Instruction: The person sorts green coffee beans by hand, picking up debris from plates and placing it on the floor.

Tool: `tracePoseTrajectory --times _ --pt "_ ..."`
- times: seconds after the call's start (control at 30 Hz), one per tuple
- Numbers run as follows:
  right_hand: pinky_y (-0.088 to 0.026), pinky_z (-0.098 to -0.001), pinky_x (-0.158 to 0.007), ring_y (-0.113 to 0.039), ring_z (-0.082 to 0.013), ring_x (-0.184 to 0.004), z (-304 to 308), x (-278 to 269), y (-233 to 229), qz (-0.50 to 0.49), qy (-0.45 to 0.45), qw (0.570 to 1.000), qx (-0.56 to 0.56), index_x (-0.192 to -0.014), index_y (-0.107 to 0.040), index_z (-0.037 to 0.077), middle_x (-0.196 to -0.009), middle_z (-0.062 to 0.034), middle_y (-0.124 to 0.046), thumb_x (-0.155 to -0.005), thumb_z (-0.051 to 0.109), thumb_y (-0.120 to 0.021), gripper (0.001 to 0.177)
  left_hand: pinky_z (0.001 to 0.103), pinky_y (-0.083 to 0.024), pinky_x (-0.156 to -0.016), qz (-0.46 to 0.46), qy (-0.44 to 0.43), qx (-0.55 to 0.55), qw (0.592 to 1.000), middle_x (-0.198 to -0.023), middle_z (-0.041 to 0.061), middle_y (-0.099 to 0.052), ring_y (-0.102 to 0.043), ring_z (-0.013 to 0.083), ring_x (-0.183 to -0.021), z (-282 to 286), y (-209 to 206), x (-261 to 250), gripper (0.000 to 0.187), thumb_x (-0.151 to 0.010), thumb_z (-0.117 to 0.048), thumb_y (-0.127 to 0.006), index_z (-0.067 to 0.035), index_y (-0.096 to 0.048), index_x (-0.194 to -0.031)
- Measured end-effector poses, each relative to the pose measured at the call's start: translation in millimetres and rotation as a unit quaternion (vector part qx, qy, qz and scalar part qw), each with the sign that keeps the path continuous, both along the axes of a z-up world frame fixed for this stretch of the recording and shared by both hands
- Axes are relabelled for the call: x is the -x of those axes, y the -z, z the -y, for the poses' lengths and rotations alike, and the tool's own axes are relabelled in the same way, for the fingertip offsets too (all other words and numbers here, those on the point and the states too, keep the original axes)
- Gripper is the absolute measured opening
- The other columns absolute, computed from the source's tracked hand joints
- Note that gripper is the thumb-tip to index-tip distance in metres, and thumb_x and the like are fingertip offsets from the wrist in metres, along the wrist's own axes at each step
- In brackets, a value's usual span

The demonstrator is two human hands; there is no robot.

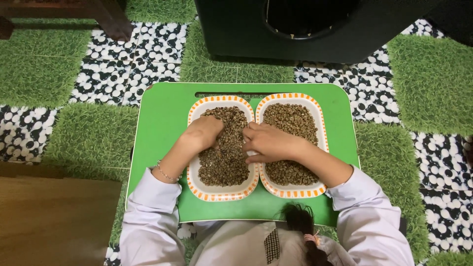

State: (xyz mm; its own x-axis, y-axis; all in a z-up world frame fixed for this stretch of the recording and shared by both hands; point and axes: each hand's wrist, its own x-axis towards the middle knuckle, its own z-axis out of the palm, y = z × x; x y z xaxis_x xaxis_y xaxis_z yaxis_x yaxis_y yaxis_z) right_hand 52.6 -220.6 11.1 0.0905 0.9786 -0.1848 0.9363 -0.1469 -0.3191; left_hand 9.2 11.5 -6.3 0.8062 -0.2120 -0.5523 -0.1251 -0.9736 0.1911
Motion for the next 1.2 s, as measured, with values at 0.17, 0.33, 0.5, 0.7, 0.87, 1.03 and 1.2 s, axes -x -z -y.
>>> tracePoseTrajectory --times 0.17,0.33,0.5,0.7,0.87,1.03,1.2 --pt "-0.045 -0.0378 -0.079 -0.052 -0.0235 -0.097 -1 0 1 -0.039 -0.009 0.999 0.007 -0.103 -0.08 0.024 -0.093 -0.0021 -0.056 -0.096 0.042 -0.067 0.023 0.052 -0.062 -0.08 -0.006 -0.009 0.002 1.0 -0.09 0.027 -0.076 -0.075 0.0469 -0.093 3 -22 5 0.029 -0.071 -0.017 -0.092 -0.002 -0.081 -0.093" --pt "-0.043 -0.0356 -0.08 -0.055 -0.0198 -0.094 -3 3 -6 -0.04 -0.004 0.999 0.023 -0.102 -0.08 0.024 -0.09 -0.0013 -0.064 -0.097 0.045 -0.068 0.026 0.052 -0.062 -0.079 0.0 -0.007 0.011 1.0 -0.089 0.025 -0.076 -0.075 0.0462 -0.093 -3 -6 3 0.031 -0.069 -0.017 -0.094 -0.004 -0.081 -0.094" --pt "-0.046 -0.0368 -0.079 -0.058 -0.0209 -0.092 -3 1 -6 -0.047 -0.003 0.999 -0.005 -0.101 -0.08 0.019 -0.088 -0.0032 -0.069 -0.095 0.039 -0.071 0.023 0.052 -0.062 -0.082 0.008 -0.004 0.017 1.0 -0.092 0.024 -0.077 -0.074 0.047 -0.095 -1 -15 8 0.031 -0.069 -0.014 -0.093 -0.005 -0.08 -0.096" --pt "-0.048 -0.0364 -0.087 -0.066 -0.0205 -0.098 6 -4 -35 -0.041 0.042 0.998 0.01 -0.11 -0.076 0.012 -0.099 -0.0114 -0.075 -0.103 0.03 -0.061 0.024 0.052 -0.06 -0.089 0.107 -0.002 0.107 0.989 -0.097 0.022 -0.077 -0.074 0.0439 -0.1 21 -54 17 0.026 -0.08 -0.002 -0.082 -0.005 -0.075 -0.105" --pt "-0.052 -0.0408 -0.094 -0.072 -0.0248 -0.098 18 -4 -93 -0.068 0.102 0.991 0.05 -0.113 -0.075 0.007 -0.099 -0.015 -0.078 -0.103 0.017 -0.058 0.022 0.05 -0.053 -0.106 0.125 0.024 0.26 0.957 -0.108 0.024 -0.075 -0.073 0.0352 -0.108 43 -54 26 0.023 -0.101 -0.002 -0.06 -0.001 -0.068 -0.122" --pt "-0.056 -0.0431 -0.09 -0.075 -0.0273 -0.094 36 -14 -93 -0.059 0.137 0.981 0.126 -0.109 -0.076 0.003 -0.097 -0.0158 -0.078 -0.099 0.012 -0.06 0.021 0.049 -0.053 -0.108 0.159 0.056 0.313 0.935 -0.109 0.022 -0.076 -0.073 0.0336 -0.108 54 -37 30 0.022 -0.099 0.002 -0.06 0.0 -0.068 -0.12" --pt "-0.06 -0.0377 -0.087 -0.075 -0.0265 -0.09 25 -6 -97 -0.112 0.163 0.976 0.093 -0.108 -0.076 0.003 -0.093 -0.0179 -0.077 -0.101 0.015 -0.059 0.023 0.046 -0.053 -0.107 0.293 0.079 0.328 0.895 -0.095 0.012 -0.079 -0.077 0.0264 -0.096 57 -9 29 0.014 -0.096 -0.008 -0.07 -0.004 -0.067 -0.109"
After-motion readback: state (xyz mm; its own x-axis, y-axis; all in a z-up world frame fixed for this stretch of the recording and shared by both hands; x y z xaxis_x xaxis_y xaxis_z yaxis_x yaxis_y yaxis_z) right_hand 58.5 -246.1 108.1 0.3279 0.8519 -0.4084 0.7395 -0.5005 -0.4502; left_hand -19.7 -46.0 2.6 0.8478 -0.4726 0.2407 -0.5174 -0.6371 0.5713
